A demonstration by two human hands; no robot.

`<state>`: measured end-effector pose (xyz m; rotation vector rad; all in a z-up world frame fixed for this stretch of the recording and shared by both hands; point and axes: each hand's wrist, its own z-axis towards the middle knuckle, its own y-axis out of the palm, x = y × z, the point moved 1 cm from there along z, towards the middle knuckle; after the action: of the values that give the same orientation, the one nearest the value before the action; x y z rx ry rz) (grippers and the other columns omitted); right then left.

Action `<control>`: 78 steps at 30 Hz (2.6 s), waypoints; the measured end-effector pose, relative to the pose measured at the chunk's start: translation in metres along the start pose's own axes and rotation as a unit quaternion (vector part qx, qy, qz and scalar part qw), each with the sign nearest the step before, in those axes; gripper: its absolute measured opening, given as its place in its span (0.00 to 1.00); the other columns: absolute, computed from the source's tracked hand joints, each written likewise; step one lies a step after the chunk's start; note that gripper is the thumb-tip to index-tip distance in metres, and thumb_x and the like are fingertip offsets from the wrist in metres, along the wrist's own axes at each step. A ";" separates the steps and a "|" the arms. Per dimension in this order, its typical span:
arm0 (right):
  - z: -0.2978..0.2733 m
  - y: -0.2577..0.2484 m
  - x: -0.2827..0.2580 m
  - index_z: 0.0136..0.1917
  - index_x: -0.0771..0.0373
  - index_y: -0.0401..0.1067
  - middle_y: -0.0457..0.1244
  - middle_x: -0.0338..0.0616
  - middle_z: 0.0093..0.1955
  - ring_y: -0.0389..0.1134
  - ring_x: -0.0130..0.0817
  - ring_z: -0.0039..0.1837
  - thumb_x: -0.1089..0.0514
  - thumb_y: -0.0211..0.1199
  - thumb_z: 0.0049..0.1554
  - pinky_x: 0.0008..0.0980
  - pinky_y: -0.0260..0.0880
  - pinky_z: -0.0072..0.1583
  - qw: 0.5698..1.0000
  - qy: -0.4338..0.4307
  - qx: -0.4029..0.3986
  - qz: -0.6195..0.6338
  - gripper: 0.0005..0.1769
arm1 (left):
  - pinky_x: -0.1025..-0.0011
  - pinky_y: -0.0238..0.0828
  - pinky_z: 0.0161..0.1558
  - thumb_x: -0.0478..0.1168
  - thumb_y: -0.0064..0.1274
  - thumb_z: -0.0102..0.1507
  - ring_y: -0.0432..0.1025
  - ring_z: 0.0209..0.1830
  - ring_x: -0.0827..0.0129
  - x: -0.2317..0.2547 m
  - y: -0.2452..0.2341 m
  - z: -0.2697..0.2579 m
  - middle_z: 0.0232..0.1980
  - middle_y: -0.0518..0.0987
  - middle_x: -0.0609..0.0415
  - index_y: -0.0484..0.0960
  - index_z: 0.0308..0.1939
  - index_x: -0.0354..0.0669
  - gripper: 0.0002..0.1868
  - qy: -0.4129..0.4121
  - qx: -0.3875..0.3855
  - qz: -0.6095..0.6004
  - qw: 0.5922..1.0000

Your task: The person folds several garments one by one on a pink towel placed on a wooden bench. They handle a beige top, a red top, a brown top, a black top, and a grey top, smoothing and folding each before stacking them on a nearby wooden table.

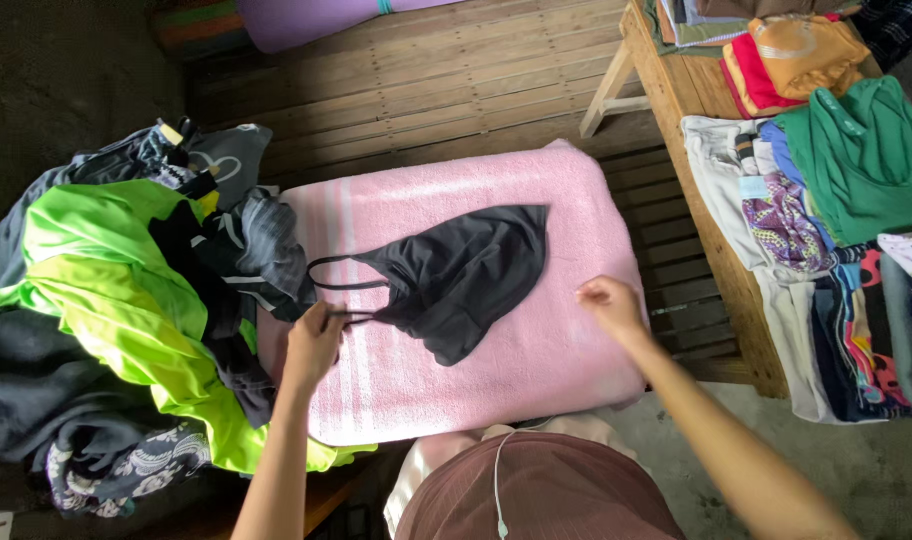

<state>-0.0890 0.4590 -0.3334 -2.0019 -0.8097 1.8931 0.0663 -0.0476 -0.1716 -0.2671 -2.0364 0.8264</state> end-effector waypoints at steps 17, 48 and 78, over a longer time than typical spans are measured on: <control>-0.012 0.154 -0.110 0.52 0.62 0.73 0.72 0.45 0.49 0.74 0.38 0.53 0.48 0.64 0.54 0.42 0.77 0.57 0.777 0.268 -0.246 0.514 0.18 | 0.69 0.70 0.45 0.39 0.39 0.72 0.69 0.39 0.72 0.141 -0.048 -0.074 0.37 0.76 0.56 0.72 0.71 0.45 0.23 0.176 -0.213 -0.322 0.905; 0.170 -0.236 -0.203 0.68 0.65 0.67 0.60 0.51 0.74 0.62 0.41 0.77 0.58 0.66 0.59 0.37 0.61 0.73 0.815 0.078 -0.110 0.564 0.25 | 0.42 0.47 0.79 0.68 0.46 0.65 0.51 0.84 0.45 0.186 -0.148 -0.043 0.81 0.58 0.38 0.51 0.78 0.50 0.45 0.179 -0.182 -0.622 0.740; -0.054 0.136 -0.158 0.50 0.68 0.77 0.72 0.42 0.45 0.73 0.30 0.47 0.68 0.71 0.53 0.33 0.74 0.52 0.924 -0.023 -0.265 0.273 0.10 | 0.72 0.69 0.26 0.34 0.59 0.65 0.75 0.26 0.72 0.090 -0.068 0.025 0.35 0.86 0.52 0.86 0.43 0.38 0.05 0.104 0.050 -0.113 0.987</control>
<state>-0.0056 0.2699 -0.2720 -2.7572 -0.9205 2.1813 0.0028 -0.0669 -0.0773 -0.0610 -1.7864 0.7250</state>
